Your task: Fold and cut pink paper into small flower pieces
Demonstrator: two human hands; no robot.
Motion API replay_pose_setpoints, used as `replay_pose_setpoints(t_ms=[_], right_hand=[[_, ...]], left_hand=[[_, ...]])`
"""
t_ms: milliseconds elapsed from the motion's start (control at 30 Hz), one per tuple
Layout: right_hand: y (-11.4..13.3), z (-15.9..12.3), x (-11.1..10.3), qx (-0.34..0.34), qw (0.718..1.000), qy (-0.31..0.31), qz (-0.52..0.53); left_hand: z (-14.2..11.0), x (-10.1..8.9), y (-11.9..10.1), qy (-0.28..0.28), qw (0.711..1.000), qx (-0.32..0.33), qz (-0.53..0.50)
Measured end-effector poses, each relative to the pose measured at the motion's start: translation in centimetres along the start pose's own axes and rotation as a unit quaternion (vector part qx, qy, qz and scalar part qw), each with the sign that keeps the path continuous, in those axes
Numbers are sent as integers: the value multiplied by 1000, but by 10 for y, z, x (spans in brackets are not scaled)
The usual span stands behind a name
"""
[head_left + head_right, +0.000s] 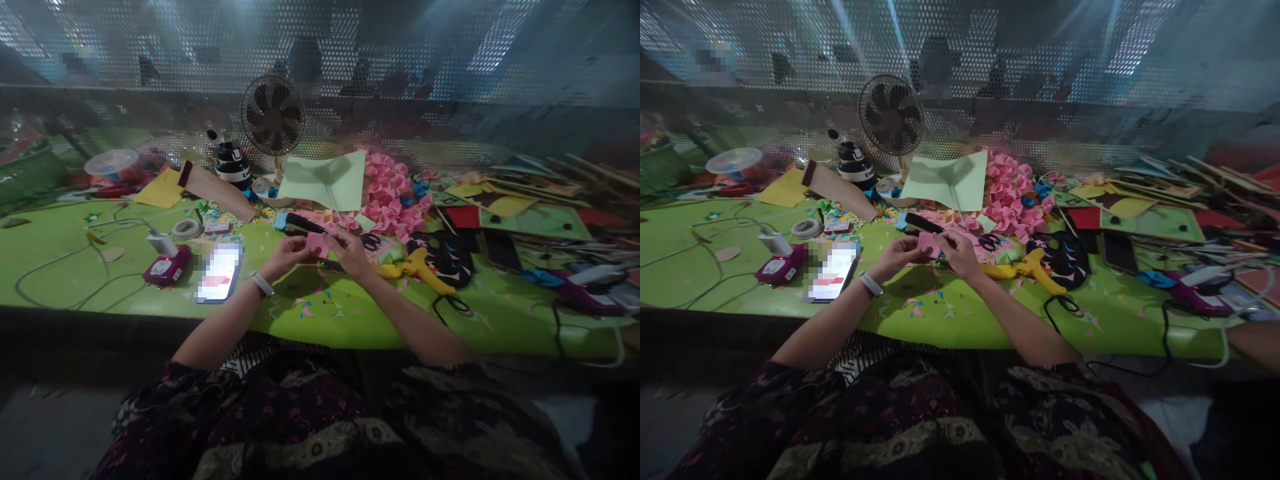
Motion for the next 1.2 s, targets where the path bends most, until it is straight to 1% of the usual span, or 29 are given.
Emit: replay_pose_setpoints(t_ms=[233, 400, 500, 600, 767, 900, 1000, 1067, 1200], right_hand=[[1, -1, 0, -4, 1000, 9, -7], [2, -2, 1, -7, 1000, 0, -14], [1, -2, 0, -16, 1000, -5, -22], [0, 0, 0, -19, 999, -6, -26], [2, 1, 1, -20, 999, 19, -35], [4, 0, 0, -20, 998, 25, -48], [0, -2, 3, -5, 994, 66, -91], [-1, -4, 7, -14, 988, 89, -127], [2, -4, 11, -44, 981, 92, -164]], left_hand=[[0, -2, 1, -17, 1000, 6, 12], [0, -2, -1, -16, 1000, 15, 18], [-2, -1, -1, 9, 999, 14, 42], [-4, 0, 1, 42, 996, -14, 81], [-5, -1, 5, 49, 992, -46, 103], [-3, -1, 6, 47, 994, -44, 85], [-2, -1, 6, 34, 997, -35, 53], [-1, -2, 6, 24, 999, -29, 35], [0, -3, 6, 10, 999, -29, 24]])
Point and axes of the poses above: each hand's wrist, its own z-axis towards the middle knuckle, its own x-axis out of the palm, y = z × x, the point moved 5 cm from there along z, towards the middle knuckle, and after that the axes turned 11 degrees about -y, right-handed, at the moved point
